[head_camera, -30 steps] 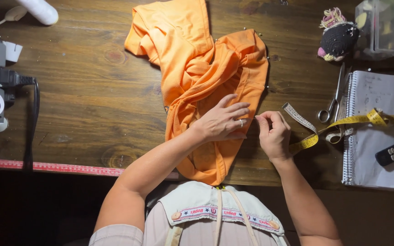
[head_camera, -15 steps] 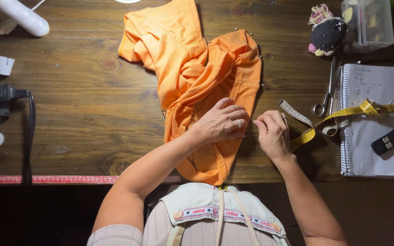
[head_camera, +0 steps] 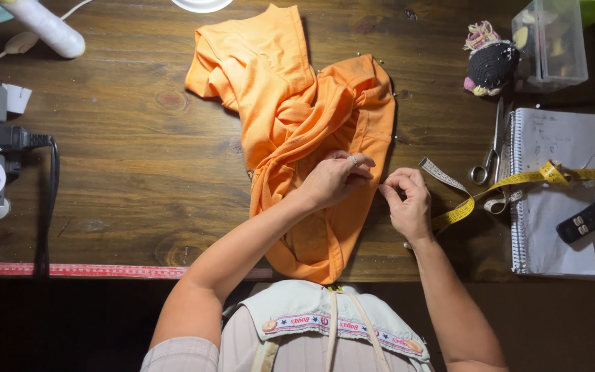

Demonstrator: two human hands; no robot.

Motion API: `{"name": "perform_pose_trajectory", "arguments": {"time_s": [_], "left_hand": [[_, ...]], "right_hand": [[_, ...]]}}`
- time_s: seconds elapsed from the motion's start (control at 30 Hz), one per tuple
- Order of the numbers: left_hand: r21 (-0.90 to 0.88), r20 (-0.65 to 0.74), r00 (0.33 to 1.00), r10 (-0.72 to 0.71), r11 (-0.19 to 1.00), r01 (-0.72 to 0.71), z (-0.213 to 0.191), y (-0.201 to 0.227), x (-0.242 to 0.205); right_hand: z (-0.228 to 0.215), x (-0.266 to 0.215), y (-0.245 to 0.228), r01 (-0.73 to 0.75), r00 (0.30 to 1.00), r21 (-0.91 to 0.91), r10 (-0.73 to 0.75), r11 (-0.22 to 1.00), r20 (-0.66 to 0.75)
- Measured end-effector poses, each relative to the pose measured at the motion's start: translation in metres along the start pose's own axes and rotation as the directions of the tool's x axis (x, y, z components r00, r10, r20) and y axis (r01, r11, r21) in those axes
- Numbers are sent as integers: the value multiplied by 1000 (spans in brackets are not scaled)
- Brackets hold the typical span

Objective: The person measures an orange t-shirt laid out on a wooden table using a yellow measuring tape. They adjust the fabric, place the tape on different sections, and use pins to mark measurements. The person also uses scissors to cut a small piece of the fabric.

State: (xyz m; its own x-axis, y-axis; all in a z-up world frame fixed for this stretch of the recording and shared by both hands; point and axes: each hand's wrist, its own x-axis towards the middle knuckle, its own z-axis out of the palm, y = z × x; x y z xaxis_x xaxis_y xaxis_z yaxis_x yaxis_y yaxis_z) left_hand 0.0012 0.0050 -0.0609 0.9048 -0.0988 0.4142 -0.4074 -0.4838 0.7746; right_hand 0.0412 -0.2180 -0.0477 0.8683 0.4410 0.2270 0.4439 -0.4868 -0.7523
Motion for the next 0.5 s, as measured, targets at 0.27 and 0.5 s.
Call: {"name": "perform_pose_trajectory", "arguments": {"time_s": [0.27,0.5], "left_hand": [[-31,57,986,-155,987,156,-6,12,6],[-65,33,973,-230,971,231,8,3,0]], "right_hand": [[0,3,-8,-83,996,77,82,994,18],[4,4,-9,-117,993,115,116,986,19]]}}
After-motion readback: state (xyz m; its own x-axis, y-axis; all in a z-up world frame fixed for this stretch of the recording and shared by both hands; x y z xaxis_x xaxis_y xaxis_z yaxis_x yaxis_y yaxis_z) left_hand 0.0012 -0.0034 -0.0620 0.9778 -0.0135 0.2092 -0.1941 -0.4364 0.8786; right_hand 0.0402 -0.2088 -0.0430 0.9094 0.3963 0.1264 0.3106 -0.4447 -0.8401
